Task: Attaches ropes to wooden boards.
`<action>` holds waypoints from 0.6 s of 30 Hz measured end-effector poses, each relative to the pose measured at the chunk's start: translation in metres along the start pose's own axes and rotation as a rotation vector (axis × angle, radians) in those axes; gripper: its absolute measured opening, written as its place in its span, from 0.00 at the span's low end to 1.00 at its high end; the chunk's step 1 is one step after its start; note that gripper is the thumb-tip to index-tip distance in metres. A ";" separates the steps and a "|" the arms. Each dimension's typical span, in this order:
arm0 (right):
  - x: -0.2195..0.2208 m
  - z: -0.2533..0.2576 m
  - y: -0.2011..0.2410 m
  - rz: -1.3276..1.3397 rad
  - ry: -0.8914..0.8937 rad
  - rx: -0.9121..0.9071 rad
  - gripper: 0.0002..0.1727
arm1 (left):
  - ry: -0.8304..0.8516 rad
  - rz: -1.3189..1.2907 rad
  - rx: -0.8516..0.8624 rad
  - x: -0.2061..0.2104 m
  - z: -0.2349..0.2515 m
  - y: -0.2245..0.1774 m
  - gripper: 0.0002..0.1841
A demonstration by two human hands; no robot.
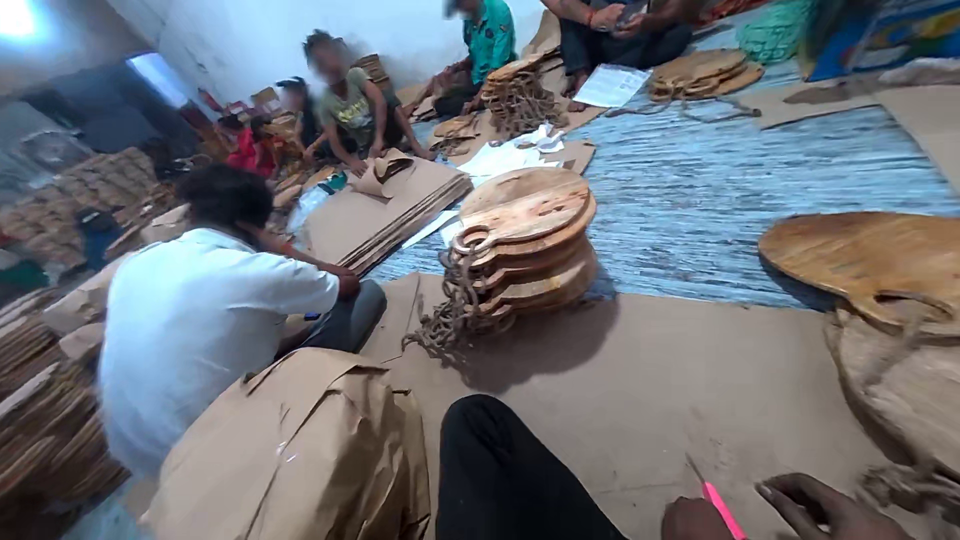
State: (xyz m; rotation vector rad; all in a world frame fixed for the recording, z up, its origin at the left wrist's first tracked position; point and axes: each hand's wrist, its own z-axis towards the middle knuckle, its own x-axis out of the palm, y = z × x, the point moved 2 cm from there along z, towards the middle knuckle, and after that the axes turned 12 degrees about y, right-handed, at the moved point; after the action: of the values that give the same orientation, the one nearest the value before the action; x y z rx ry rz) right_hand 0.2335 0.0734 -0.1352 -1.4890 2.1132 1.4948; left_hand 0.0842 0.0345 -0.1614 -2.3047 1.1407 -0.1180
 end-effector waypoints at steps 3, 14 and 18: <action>-0.002 -0.003 -0.001 0.063 -0.037 0.034 0.19 | 0.003 0.142 -0.047 0.000 0.017 0.005 0.28; 0.006 0.011 -0.017 0.093 -0.156 0.056 0.15 | -0.941 0.424 0.164 -0.223 -0.116 -0.010 0.27; 0.007 0.016 -0.021 0.097 -0.169 0.092 0.15 | -1.454 0.493 0.119 -0.333 -0.156 0.029 0.30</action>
State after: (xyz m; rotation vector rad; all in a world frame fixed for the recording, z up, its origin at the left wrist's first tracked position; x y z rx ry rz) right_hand 0.2408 0.0813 -0.1602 -1.2012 2.1489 1.4759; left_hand -0.1964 0.2034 0.0088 -1.2767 0.7394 1.3632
